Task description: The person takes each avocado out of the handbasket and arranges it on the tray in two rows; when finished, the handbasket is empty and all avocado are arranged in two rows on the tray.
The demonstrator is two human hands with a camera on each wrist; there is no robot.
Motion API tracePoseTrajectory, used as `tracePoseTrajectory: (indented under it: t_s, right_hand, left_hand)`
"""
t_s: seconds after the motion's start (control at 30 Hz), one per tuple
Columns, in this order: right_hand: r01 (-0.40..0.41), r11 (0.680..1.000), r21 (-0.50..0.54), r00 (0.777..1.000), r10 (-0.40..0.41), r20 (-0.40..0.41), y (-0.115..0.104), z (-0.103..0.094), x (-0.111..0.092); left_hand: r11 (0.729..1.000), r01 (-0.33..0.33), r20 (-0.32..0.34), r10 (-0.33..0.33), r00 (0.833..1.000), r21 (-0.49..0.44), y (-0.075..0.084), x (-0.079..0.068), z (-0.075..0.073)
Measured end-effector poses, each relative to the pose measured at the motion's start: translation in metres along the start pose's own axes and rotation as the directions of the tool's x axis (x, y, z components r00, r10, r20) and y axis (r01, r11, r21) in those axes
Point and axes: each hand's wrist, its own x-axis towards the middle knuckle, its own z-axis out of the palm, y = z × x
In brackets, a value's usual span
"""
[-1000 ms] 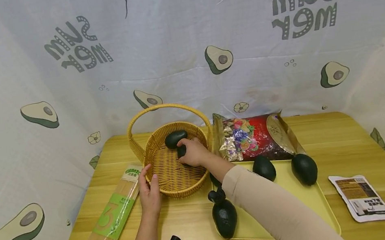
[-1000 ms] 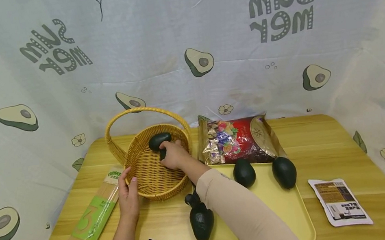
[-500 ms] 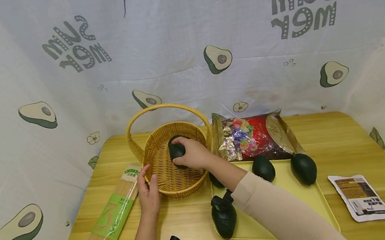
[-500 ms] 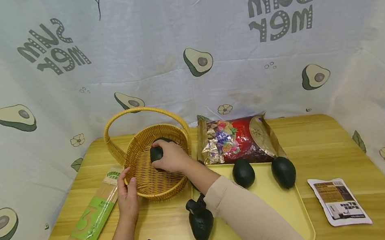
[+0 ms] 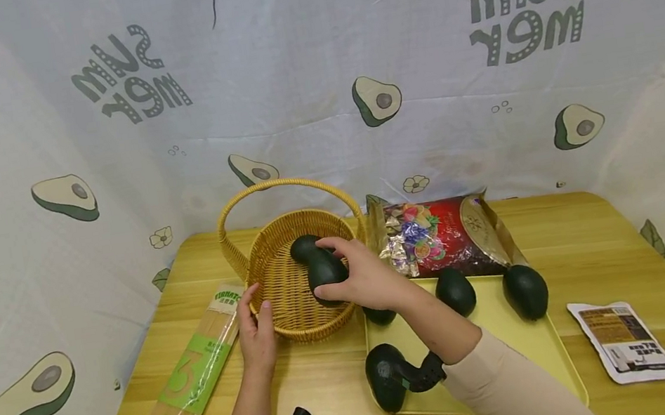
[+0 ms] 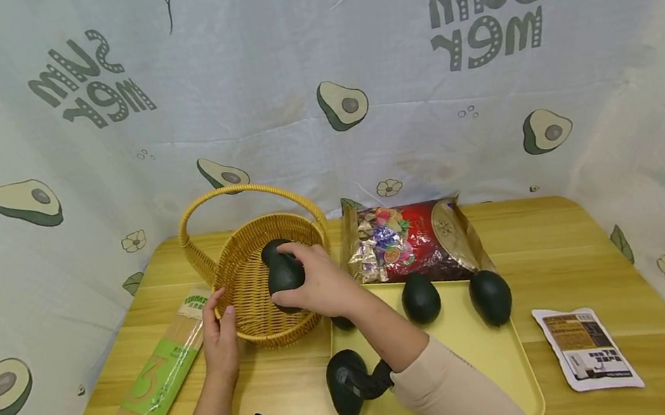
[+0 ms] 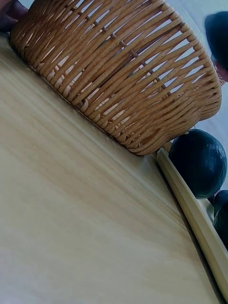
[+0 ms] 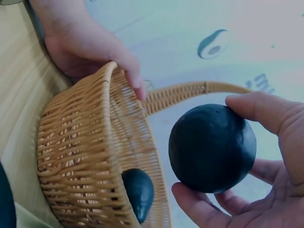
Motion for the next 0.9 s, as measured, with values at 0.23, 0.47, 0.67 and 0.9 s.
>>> tracePoseTrajectory:
  t_s: [0.23,0.47,0.67,0.9]
  right_hand:
    - [-0.022,0.999,0.037,0.999,0.023,-0.033,0.009,-0.011,-0.023]
    - [-0.017,0.990,0.140,0.998,0.024,-0.054,0.024,-0.016,-0.045]
    - [-0.040,0.987,0.156,0.995,0.054,-0.084,0.034,-0.018,-0.059]
    - [-0.073,0.985,0.158,0.992,0.088,-0.094,0.047,-0.024,-0.073]
  left_hand:
    - [1.000,-0.003,0.010,0.003,1.000,-0.004,0.000,0.000,-0.001]
    - [1.000,-0.018,0.007,0.018,1.000,-0.007,-0.001,0.000,0.000]
    - [1.000,-0.009,0.008,0.009,1.000,-0.004,-0.001,-0.001,0.001]
    - [1.000,0.002,0.003,-0.002,1.000,0.007,0.000,-0.002,0.000]
